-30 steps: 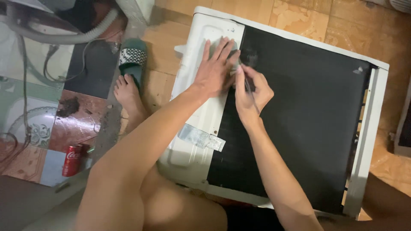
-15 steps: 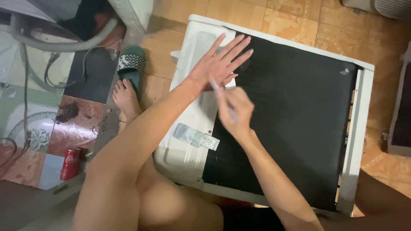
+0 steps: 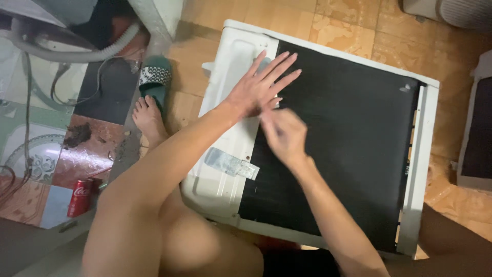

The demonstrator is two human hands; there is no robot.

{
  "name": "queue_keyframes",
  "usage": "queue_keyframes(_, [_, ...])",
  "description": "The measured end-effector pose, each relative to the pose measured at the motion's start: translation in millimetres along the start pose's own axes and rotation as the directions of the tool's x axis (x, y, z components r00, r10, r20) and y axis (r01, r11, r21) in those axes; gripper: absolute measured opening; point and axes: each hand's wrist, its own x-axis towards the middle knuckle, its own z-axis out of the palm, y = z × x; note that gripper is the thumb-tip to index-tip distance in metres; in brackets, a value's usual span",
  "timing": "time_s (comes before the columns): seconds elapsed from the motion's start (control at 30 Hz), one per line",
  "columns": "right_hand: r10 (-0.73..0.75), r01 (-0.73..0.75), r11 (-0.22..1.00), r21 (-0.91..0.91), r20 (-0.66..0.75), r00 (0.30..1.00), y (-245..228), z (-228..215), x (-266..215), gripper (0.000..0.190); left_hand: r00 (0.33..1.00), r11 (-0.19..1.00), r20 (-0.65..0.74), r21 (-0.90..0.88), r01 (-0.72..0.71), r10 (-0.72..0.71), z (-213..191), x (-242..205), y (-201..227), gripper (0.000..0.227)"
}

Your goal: Repairing an air conditioner unit by cleaning fins and applying components

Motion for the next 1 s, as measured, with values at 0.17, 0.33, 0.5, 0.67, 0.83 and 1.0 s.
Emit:
queue_keyframes(0.17, [-0.050, 0.050, 0.999, -0.010, -0.018, 0.999, 24.9, 4.9, -15.4, 0.024, 0.995, 0.993, 0.099, 0.115, -0.016, 0.005, 15.4, 3.2, 3.1, 0.080])
queue_keyframes(0.33, [-0.019, 0.008, 0.999, -0.047, -0.238, 0.971, 22.0, -16.5, 3.3, 0.020, 0.986, 0.960, 0.150, 0.255, -0.114, 0.077, 4.2, 13.6, 11.0, 0.089])
queue_keyframes(0.5, [-0.016, 0.016, 1.000, 0.000, -0.067, 0.998, 19.7, -13.9, -32.2, 0.016, 0.961, 0.929, 0.043, 0.247, -0.276, 0.274, 56.3, 7.9, 3.3, 0.073])
queue_keyframes(0.67, [-0.004, 0.014, 0.988, 0.151, -0.063, 0.998, -28.4, -29.1, -49.6, 0.022, 0.961, 0.908, 0.176, 0.328, -0.262, 0.214, 16.9, 6.9, 28.8, 0.091])
queue_keyframes(0.83, [-0.002, 0.021, 0.997, 0.073, -0.249, 0.968, -55.2, -86.0, -63.6, 0.022, 0.972, 0.963, 0.230, 0.246, -0.107, 0.050, -12.2, 26.7, 58.8, 0.078])
queue_keyframes(1.0, [-0.067, 0.068, 0.998, -0.009, -0.315, 0.947, -82.3, -183.8, -73.7, 0.028, 0.949, 0.915, 0.221, -0.287, 0.283, -0.224, -67.2, 43.5, 140.3, 0.049])
